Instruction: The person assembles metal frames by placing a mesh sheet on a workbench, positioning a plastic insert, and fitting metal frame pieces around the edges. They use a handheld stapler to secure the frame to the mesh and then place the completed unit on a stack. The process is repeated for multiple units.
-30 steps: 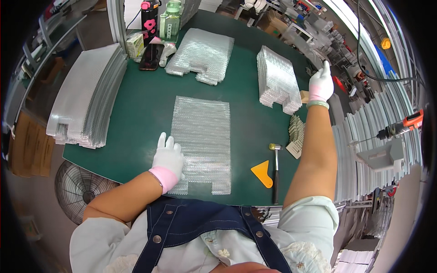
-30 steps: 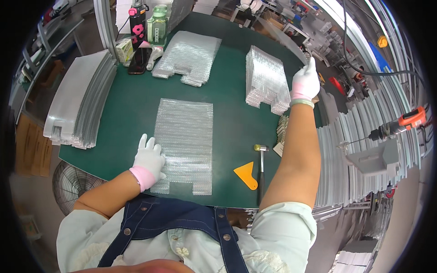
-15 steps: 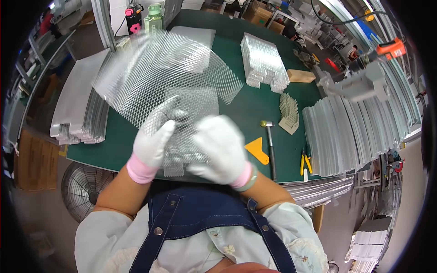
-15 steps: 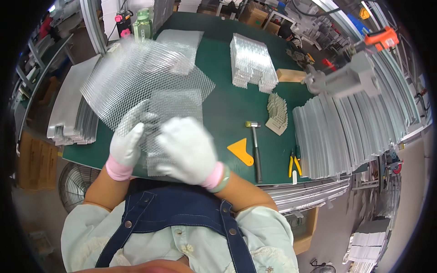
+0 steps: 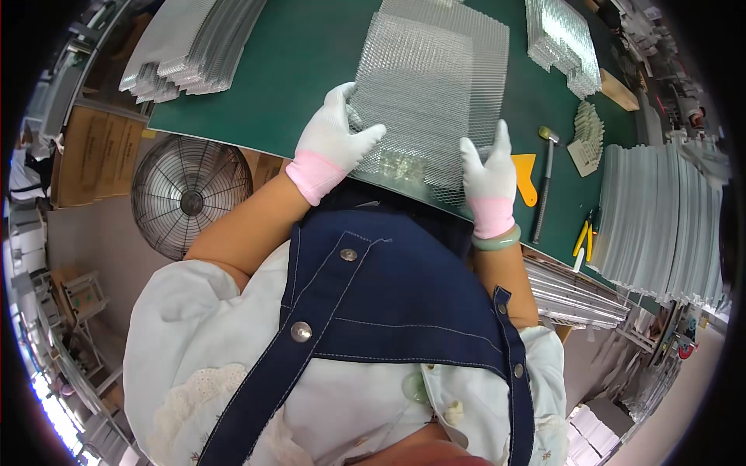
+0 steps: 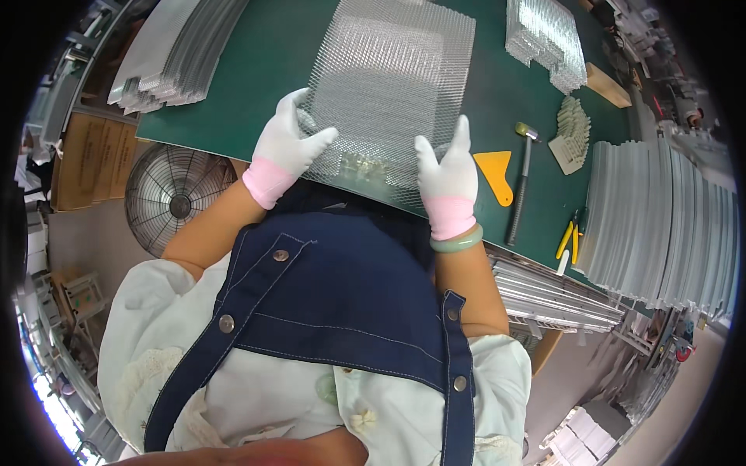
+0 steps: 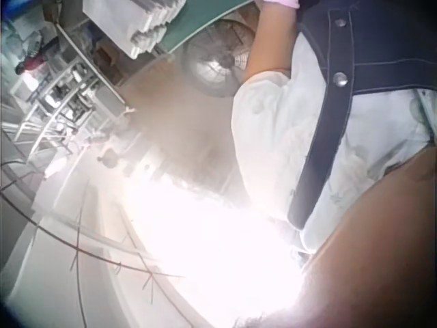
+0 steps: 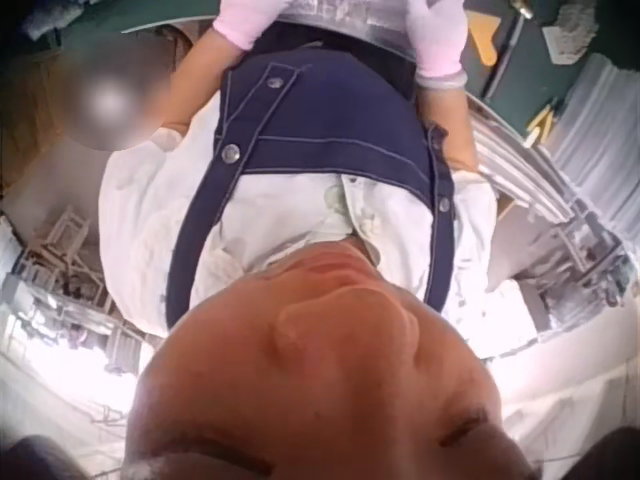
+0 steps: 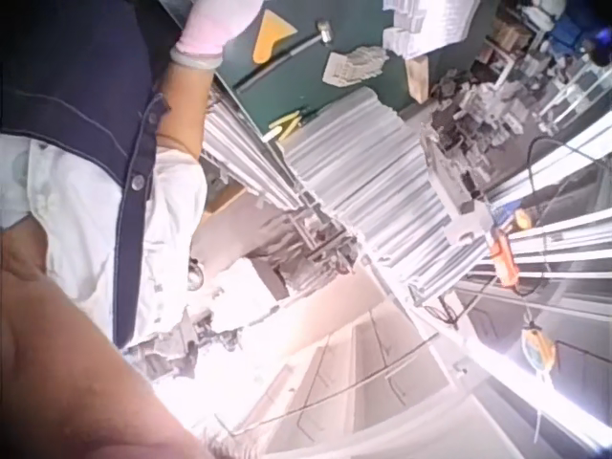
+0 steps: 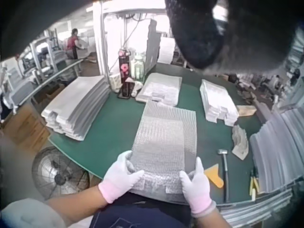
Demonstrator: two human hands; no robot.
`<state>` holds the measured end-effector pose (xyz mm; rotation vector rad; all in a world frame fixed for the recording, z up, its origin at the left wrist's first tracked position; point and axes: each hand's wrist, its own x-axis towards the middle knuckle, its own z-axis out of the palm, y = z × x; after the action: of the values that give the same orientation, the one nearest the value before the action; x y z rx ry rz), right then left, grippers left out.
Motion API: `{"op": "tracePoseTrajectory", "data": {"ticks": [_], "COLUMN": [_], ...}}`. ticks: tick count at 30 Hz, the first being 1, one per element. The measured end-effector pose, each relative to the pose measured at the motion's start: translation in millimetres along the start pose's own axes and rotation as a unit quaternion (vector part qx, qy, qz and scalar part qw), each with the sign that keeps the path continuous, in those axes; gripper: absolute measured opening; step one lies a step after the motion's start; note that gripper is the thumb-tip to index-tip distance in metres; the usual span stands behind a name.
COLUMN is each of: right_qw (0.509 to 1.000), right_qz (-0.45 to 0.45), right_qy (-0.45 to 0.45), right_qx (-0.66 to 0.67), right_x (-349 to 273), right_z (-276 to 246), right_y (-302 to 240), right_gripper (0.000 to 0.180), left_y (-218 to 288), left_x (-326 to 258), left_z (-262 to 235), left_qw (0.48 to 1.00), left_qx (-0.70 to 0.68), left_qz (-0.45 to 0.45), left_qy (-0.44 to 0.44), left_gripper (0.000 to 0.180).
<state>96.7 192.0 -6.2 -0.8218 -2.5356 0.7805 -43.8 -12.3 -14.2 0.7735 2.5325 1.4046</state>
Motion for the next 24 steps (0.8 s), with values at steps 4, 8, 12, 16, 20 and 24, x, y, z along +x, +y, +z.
{"op": "tracePoseTrajectory", "data": {"ticks": [4,8,12,16,20,24], "right_qw": [0.998,0.98,0.976,0.988,0.991,0.98], "right_qz": [0.022,0.021,0.032,0.014,-0.01,0.021], "right_qy": [-0.059,-0.121,-0.145,-0.074,-0.016,-0.093], "right_qx": [-0.032,-0.16,-0.159,-0.135,-0.135,-0.173], "right_x": [12.5,30.7,37.4,24.5,22.6,37.9], "right_z": [16.0,35.9,35.7,41.2,47.9,46.0], "right_y": [6.4,16.3,17.7,16.5,25.0,19.9], "right_gripper": [0.078,0.078,0.078,0.077,0.076,0.074], "left_y": [1.3,-12.6,-11.0,-20.1,-18.2,-17.8], "left_x": [7.6,18.2,23.8,18.0,18.1,29.6], "left_z": [-0.5,6.6,6.1,15.2,17.6,15.2], "left_qw": [0.994,0.967,0.957,0.97,0.967,0.957], "left_qx": [0.091,0.209,0.232,0.222,0.236,0.257], "left_qz": [-0.052,-0.07,-0.092,-0.074,-0.069,-0.086], "left_qy": [-0.04,-0.131,-0.15,-0.069,-0.068,-0.103], "left_gripper": [0.071,0.067,0.064,0.061,0.06,0.057]}}
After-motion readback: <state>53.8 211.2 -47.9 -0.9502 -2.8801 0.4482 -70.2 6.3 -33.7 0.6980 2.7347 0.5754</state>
